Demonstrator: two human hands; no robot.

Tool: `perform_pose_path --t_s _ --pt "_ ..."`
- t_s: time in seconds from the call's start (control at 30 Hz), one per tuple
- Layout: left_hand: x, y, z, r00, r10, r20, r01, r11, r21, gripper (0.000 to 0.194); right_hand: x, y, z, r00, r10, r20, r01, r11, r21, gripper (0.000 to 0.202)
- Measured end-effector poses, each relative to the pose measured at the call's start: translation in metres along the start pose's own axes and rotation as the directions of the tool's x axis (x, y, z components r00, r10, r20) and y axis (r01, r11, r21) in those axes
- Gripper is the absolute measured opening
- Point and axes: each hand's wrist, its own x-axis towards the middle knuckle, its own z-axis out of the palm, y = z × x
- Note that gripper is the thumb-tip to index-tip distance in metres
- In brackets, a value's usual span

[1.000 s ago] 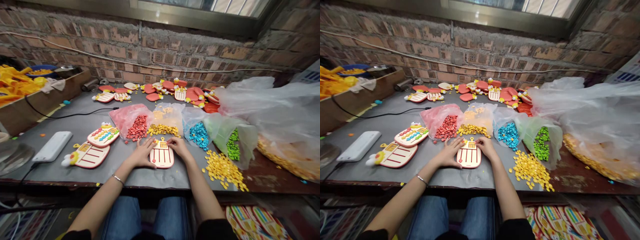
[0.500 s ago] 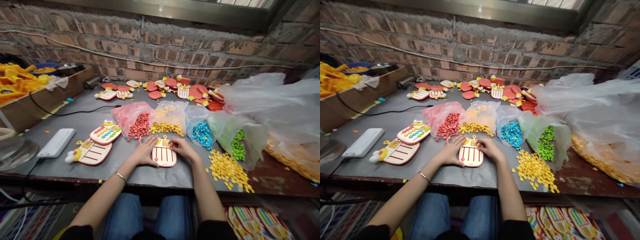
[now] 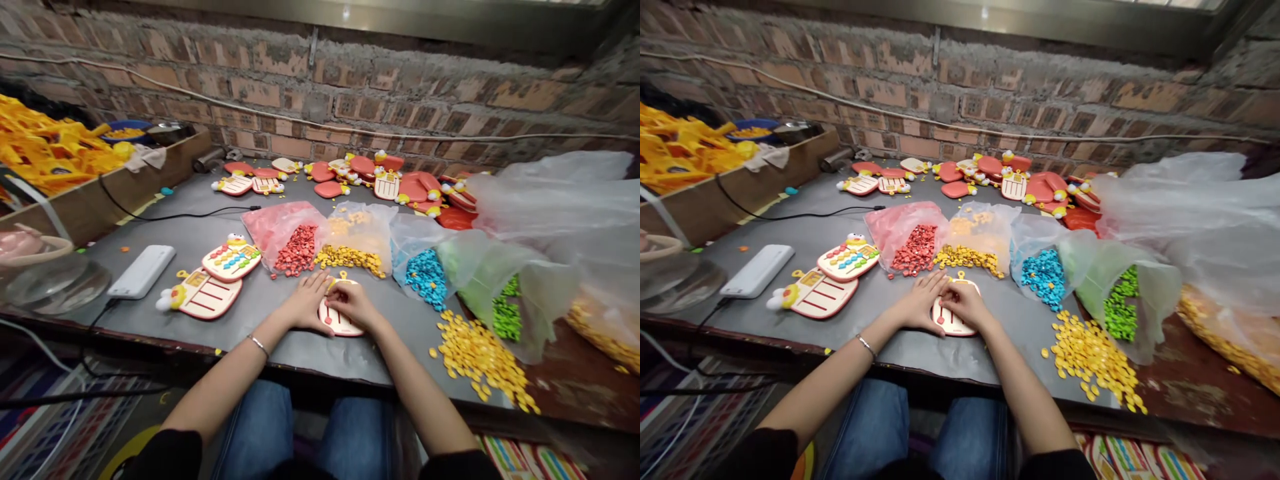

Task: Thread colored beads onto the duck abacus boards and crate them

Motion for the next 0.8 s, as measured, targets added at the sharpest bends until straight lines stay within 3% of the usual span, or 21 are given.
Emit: perform_pose_path --t_s 0.1,0.13,0.27,0.37,0.47,0.57,0.7,0.8 --pt "0.000 -0.001 -0.001 1.000 0.020 -0.002 -0.020 1.000 -0.002 0.124 -0.004 -0.003 -0.009 0.984 -0.002 0.180 -0.012 0.997 0.076 0.018" --pt "0.000 -0.001 -0.001 1.000 0.026 -0.002 -0.026 1.000 -0.004 0.125 -0.004 -0.003 -0.012 0.987 -0.007 0.162 -0.009 0.995 0.097 0.021" --pt "0.000 0.000 -0.002 0.999 0.040 0.002 -0.040 0.999 -0.023 0.128 0.020 -0.002 -0.020 0.995 0.004 -0.104 0.001 0.999 0.047 0.023" --pt "0.000 -0.001 0.000 0.999 0.036 0.031 -0.035 0.999 -0.031 0.129 0.057 -0.010 -0.015 0.998 0.021 -0.065 -0.036 0.969 -0.244 0.016" --pt "-0.001 -0.001 0.001 0.998 0.034 0.054 -0.032 0.999 -0.031 0.128 0.095 -0.020 0.000 0.992 0.125 0.021 -0.086 0.788 -0.609 0.012" --pt "-0.002 -0.001 0.001 0.998 0.052 0.037 -0.050 0.998 -0.042 0.123 0.119 -0.025 0.017 0.978 0.208 0.016 -0.127 0.654 -0.746 0.014" --pt "-0.003 -0.002 0.001 0.997 0.076 0.012 -0.075 0.996 -0.058 0.117 0.120 -0.021 0.024 0.983 0.185 0.012 -0.116 0.664 -0.739 0.015" --pt "-0.003 -0.003 0.000 0.998 0.046 0.039 -0.044 0.998 -0.035 0.120 0.102 -0.013 0.011 0.998 0.060 0.012 -0.040 0.792 -0.609 0.015"
